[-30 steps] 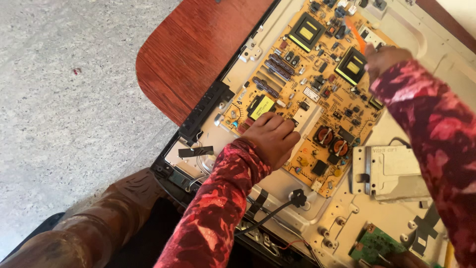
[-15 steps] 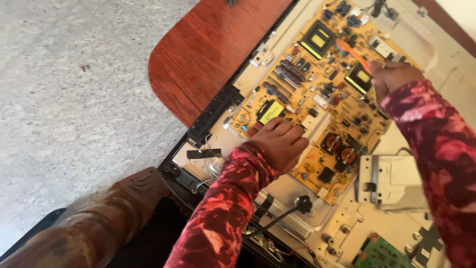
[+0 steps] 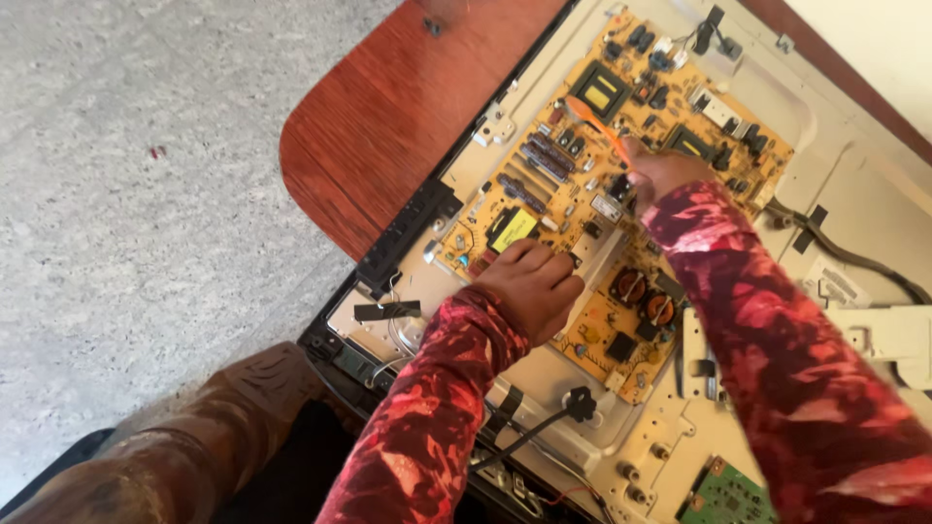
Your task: The person uses a small brush to clean dust and debris from the exposed circuit boards and internal components of a disassembled television. They methodically brush across different sections of the mainboard and power supply area.
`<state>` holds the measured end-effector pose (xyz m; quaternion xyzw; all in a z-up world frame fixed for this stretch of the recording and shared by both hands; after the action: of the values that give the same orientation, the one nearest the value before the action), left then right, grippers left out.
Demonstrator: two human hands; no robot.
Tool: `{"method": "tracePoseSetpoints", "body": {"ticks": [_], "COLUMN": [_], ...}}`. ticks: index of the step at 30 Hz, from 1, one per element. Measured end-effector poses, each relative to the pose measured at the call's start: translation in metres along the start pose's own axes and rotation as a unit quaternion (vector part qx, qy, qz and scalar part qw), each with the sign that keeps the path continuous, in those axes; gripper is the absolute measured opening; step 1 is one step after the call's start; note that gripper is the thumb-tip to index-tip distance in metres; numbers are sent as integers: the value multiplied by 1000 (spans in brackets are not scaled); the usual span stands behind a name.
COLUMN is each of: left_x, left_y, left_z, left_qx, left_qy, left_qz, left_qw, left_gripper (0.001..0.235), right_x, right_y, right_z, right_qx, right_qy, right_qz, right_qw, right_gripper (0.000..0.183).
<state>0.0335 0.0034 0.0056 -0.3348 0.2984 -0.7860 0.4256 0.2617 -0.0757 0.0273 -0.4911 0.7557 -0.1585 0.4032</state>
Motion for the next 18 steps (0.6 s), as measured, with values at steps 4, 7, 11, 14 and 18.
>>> {"method": "tracePoseSetpoints", "body": {"ticks": [4, 7, 11, 14, 18], "left_x": [3, 3, 1, 10, 5], "left_y": [1, 0, -1, -1, -17], "left_z": [1, 1, 2, -1, 16], "left_qx": [3, -2, 9, -57, -11], "left_qy": [3, 2, -1, -18, 20], "left_qz": [-5, -17, -17, -43, -13], "left_qw": [1000, 1000, 1000, 997, 1000], "left_gripper": [19, 22, 19, 21, 17], "right_x": [-9, -24, -23, 15, 3], "right_y": [7, -4, -24, -10, -18], "right_z": [4, 25, 43, 29, 29], "right_qx": [-24, 13, 48, 8, -1], "right_qy": [-22, -58, -139, -192, -170], "right_qz": [58, -8, -143, -274, -302], "right_qw": [998, 998, 979, 942, 938], "right_gripper": [41, 36, 35, 37, 44]}}
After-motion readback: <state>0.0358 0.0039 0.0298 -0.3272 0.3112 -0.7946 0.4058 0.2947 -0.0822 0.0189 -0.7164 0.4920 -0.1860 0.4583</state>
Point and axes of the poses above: each hand's wrist, its own z-axis towards the middle knuckle, its own y-axis out of the palm, x = y × z, the point moved 4 cm from there along z, towards the middle knuckle, and after that the axes turned 9 degrees about y, right-handed, at the moved point
